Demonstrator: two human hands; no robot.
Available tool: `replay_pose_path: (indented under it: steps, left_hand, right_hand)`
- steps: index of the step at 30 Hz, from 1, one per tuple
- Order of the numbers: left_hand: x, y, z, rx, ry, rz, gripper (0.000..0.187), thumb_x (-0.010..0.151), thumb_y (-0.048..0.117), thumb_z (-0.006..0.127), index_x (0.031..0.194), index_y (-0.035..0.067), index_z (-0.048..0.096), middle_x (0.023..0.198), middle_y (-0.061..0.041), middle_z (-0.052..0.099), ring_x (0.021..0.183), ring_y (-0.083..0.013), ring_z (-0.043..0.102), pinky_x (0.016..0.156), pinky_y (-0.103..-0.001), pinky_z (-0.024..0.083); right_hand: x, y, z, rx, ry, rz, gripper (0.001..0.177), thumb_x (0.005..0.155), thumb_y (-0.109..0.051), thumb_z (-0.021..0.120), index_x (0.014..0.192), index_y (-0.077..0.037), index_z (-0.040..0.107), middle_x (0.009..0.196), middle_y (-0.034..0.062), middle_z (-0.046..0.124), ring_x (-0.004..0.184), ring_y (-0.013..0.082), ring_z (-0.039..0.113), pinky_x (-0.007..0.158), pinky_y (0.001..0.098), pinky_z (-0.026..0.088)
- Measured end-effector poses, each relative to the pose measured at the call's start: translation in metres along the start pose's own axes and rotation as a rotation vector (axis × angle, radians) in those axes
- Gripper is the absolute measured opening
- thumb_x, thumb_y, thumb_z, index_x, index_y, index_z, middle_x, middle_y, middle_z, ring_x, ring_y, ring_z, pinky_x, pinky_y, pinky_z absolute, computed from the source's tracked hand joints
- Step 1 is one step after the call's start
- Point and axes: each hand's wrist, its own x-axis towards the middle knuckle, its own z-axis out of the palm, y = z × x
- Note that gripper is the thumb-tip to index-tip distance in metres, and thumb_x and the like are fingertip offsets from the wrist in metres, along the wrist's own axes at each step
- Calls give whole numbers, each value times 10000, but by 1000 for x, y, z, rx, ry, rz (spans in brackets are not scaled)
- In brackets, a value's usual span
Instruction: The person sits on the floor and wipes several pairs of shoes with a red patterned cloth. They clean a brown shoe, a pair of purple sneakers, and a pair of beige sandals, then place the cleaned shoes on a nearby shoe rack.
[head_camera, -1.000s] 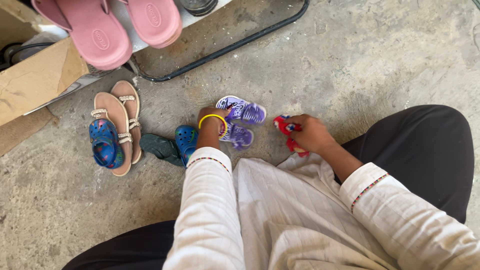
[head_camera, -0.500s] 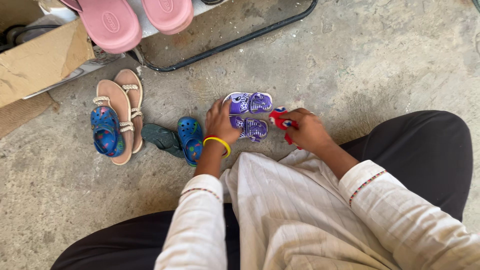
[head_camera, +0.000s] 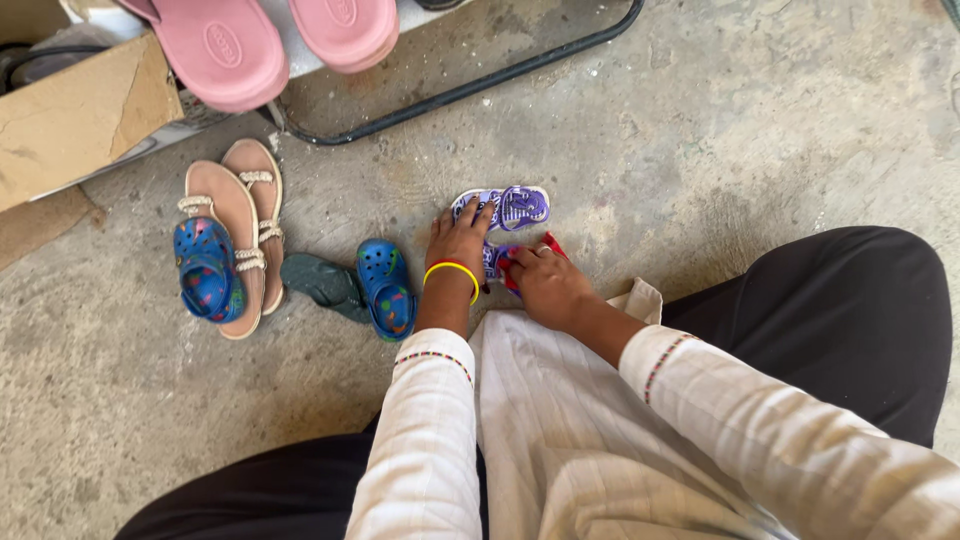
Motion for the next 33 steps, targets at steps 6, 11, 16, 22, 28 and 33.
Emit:
replay_pose_path:
  steps: [6, 11, 16, 22, 28, 33]
  left_hand:
    - [-16, 16, -48, 84, -69, -2, 1509, 473, 205, 1036, 1635, 200, 73, 1695, -69, 159, 1553, -347, 199, 1251, -533, 187]
    - [-4, 19, -61, 152, -177, 54, 1595, 411, 251, 1073, 1613, 193, 27, 1692, -57, 103, 1560, -329, 100, 1233, -614, 114]
    - [9, 18, -62, 98, -197, 37, 1562, 434, 258, 1054, 1625, 136, 50, 1670, -49, 199, 1560, -269, 163, 1251, -601, 149]
    - [14, 10, -39, 6, -76, 100, 1372, 478, 184, 1026, 1590, 113, 224, 1658, -79, 260, 1541, -283, 226, 1249, -432, 229]
    - [16, 7, -30, -2, -101, 98, 1342, 493, 152, 1020, 1583, 121, 238, 1667, -75, 247, 1546, -285, 220, 1250, -386, 228]
    - [24, 4, -17, 21, -100, 111, 1369, 496, 174, 1025, 1591, 103, 207, 1675, -92, 203, 1549, -296, 191, 1249, -399, 212]
  right_hand:
    - [-11, 46, -44, 549, 153, 379, 300, 838, -153, 652, 1112, -137, 771, 1209, 120, 718, 1016, 311, 718, 934, 401, 576]
    - [10, 103, -39, 564, 399, 374, 395, 856, -52, 627, 1241, -96, 706, 1275, 187, 662, 1131, 368, 642, 989, 414, 511]
    - [48, 129, 11, 702, 179, 141, 512, 763, 45, 563, 1249, -62, 683, 1309, 178, 651, 1217, 344, 613, 1050, 408, 460]
    - [23, 121, 19, 511, -41, 207, 396, 819, -19, 628, 1186, -122, 737, 1237, 136, 657, 1169, 301, 639, 1019, 368, 509]
    - [45, 110, 37, 943, 156, 191, 418, 775, 21, 632, 1156, -107, 743, 1327, 102, 603, 1247, 299, 610, 1081, 377, 498]
    - [14, 117, 8, 127, 4, -123, 553, 611, -92, 821, 1157, -155, 759, 1269, 101, 575, 1217, 330, 530, 1059, 404, 426]
